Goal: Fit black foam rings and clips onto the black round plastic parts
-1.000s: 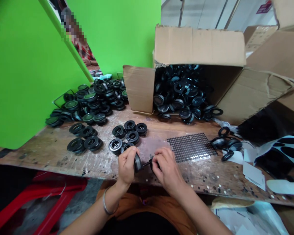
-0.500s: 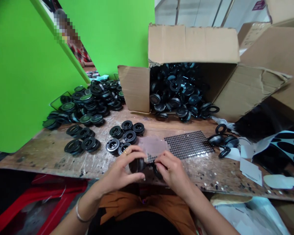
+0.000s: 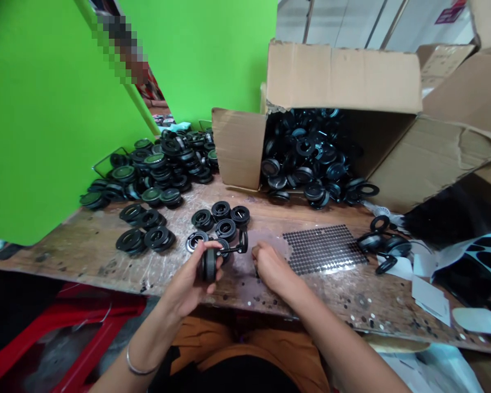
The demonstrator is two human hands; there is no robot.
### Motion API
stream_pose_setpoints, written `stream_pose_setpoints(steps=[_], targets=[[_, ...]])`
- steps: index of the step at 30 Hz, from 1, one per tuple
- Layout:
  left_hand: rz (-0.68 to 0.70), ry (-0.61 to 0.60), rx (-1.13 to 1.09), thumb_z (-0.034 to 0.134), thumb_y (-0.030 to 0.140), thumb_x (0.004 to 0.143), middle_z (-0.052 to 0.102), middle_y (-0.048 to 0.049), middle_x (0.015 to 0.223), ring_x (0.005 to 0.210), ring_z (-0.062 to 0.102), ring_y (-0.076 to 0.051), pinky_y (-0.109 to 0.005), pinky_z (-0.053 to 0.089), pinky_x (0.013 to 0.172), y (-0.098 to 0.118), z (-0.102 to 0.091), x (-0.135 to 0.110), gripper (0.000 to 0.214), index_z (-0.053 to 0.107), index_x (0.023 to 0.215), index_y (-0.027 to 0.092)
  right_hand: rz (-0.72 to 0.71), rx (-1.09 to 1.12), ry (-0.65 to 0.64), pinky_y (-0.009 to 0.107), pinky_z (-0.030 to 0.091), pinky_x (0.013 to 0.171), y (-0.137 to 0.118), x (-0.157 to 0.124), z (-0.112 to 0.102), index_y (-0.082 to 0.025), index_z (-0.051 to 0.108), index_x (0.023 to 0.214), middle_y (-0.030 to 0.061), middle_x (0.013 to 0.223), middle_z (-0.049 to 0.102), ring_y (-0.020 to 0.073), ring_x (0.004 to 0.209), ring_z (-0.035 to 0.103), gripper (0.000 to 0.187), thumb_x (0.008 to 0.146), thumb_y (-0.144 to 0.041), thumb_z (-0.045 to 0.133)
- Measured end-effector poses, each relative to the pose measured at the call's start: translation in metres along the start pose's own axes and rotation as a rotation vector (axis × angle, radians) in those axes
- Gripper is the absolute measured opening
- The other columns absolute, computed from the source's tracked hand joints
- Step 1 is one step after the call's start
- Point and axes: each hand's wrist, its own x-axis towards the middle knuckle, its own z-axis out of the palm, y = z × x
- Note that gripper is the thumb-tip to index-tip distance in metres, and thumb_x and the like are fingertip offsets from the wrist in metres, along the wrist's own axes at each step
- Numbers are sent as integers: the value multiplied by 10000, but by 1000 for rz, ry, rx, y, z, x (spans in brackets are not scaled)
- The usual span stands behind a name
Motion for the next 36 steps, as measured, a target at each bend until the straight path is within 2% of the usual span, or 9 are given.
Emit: stream_pose_setpoints(steps=[8, 10, 12, 15, 18, 21, 27, 31, 36], targets=[[-166, 9, -222, 651, 541, 784, 535, 11, 690, 496, 551, -72, -81, 274, 301, -7, -2, 8, 424, 580, 1009, 190, 83, 92, 116, 256, 408, 645, -3, -7, 13, -167, 579, 853, 37, 777, 586, 162, 689, 532, 185, 735, -53, 493], [-170, 20, -238, 649, 541, 786, 534, 14, 680, 477, 539, -63, -80, 267, 298, -7, 0, 7, 420, 583, 994, 182, 38, 110, 259, 267, 411, 646, 0, -14, 9, -182, 547, 781, 32, 762, 550, 164, 690, 514, 111, 762, -87, 494], [-170, 22, -232, 657, 542, 778, 531, 21, 667, 463, 531, -57, -82, 263, 296, -8, 3, 6, 419, 588, 978, 181, 10, 150, 507, 290, 425, 685, -2, -21, -4, -198, 522, 742, 36, 790, 534, 175, 737, 518, 102, 806, -129, 482], [-182, 11, -208, 659, 549, 772, 527, 30, 642, 454, 535, -57, -82, 253, 294, -12, 10, 6, 424, 598, 966, 177, -36, 140, 761, 369, 415, 841, -18, -31, -28, -209, 550, 769, 58, 913, 549, 211, 906, 531, 85, 833, -170, 508], [-200, 25, -167, 659, 548, 772, 547, 30, 638, 442, 546, -60, -86, 248, 291, -20, 20, 7, 427, 601, 974, 176, -170, 53, 713, 434, 360, 934, -40, -36, -41, -217, 576, 767, 61, 970, 560, 240, 1012, 506, 81, 822, -161, 557], [-202, 29, -138, 665, 551, 765, 588, 21, 674, 436, 558, -61, -91, 250, 284, -28, 30, 7, 430, 599, 963, 174, -224, 21, 635, 438, 351, 931, -49, -34, -39, -213, 583, 761, 58, 1006, 569, 247, 1045, 480, 80, 819, -158, 586], [-212, 29, -126, 677, 543, 759, 596, 23, 663, 426, 558, -56, -88, 252, 277, -35, 41, 4, 428, 598, 937, 162, -174, 59, 502, 406, 374, 887, -41, -33, -38, -204, 604, 749, 55, 975, 588, 233, 1011, 489, 74, 818, -180, 617], [-294, 41, -174, 635, 508, 814, 584, 22, 651, 423, 559, -54, -82, 243, 269, -36, 43, 6, 370, 588, 920, 157, -207, 28, 514, 423, 394, 895, -36, -39, -38, -205, 625, 755, 60, 979, 599, 236, 1018, 504, 75, 822, -172, 615], [-352, 31, -301, 585, 449, 870, 604, -3, 688, 420, 549, -49, -81, 255, 269, -39, 42, 9, 300, 561, 875, 150, -432, -148, 555, 568, 282, 1057, -32, -56, -24, -195, 631, 1065, 95, 1117, 606, 279, 1178, 463, 239, 850, -130, 549]])
